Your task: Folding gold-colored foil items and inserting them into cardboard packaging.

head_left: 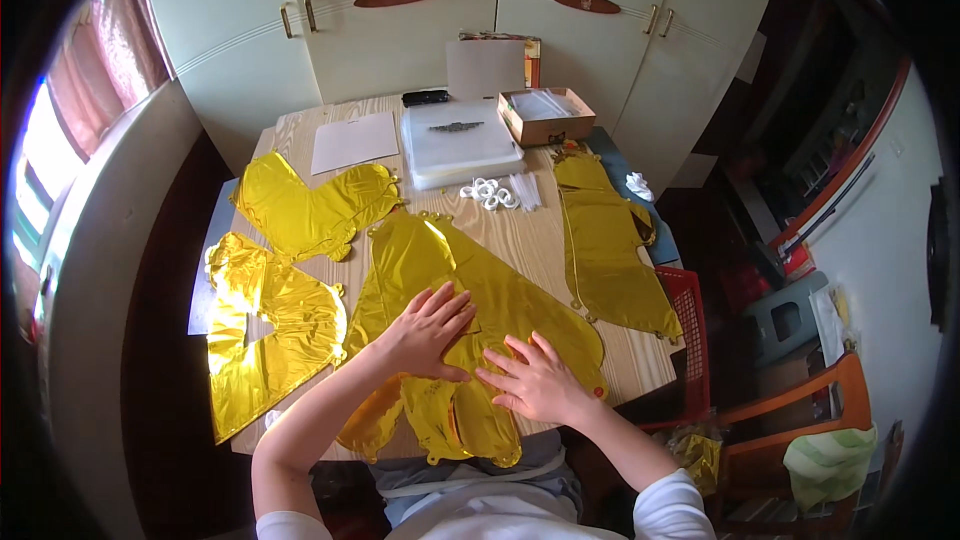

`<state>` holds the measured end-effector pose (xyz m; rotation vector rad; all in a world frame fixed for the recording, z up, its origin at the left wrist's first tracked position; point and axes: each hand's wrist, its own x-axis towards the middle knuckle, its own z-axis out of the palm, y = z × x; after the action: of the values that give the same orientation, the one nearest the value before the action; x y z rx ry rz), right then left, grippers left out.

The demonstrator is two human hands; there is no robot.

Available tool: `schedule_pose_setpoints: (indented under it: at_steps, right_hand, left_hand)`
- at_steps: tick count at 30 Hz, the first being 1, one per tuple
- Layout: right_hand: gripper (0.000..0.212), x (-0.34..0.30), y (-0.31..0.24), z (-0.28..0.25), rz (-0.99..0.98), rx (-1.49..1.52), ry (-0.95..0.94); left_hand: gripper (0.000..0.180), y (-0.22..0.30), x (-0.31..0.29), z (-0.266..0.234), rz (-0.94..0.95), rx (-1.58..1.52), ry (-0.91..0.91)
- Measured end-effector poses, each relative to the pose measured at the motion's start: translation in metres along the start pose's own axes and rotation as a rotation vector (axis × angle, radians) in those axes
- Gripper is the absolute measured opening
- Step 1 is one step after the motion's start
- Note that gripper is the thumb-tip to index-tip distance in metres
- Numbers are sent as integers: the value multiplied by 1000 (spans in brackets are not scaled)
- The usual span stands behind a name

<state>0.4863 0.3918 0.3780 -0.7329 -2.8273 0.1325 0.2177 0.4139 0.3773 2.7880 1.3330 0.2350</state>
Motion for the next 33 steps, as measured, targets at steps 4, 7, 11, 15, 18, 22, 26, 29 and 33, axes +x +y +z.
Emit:
schedule_pose_setpoints:
  at_steps: [4,7,11,15,18,22,26,29,33]
  right_hand:
    - [48,-2,2,3,7,24,21]
    - [52,-3,3,3,-13,37,36]
    - [54,-7,28,-8,212,-11,127]
    - [52,-30,45,-21,639,-46,147]
    - [56,-45,48,-16,761,45,179]
    - [61,-51,48,-19,852,237,200]
    - [47,-47,48,-28,982,383,95]
    - [35,-57,54,-13,826,239,146]
    - [25,-59,50,-6,686,131,287]
  left_hand:
    - [107,0,0,2,-5,-15,6]
    - [109,-2,1,6,7,-10,2]
    - [110,-3,-1,7,-3,-5,-4]
    - [111,-3,-1,7,-3,4,2]
    - [111,-3,-1,6,-5,-2,-1]
    - [110,-3,0,7,-10,-13,9]
    - [110,-3,-3,7,-14,-12,14]
    - [110,-3,-1,8,-6,-9,19]
    - [111,-3,-1,8,-6,-2,19]
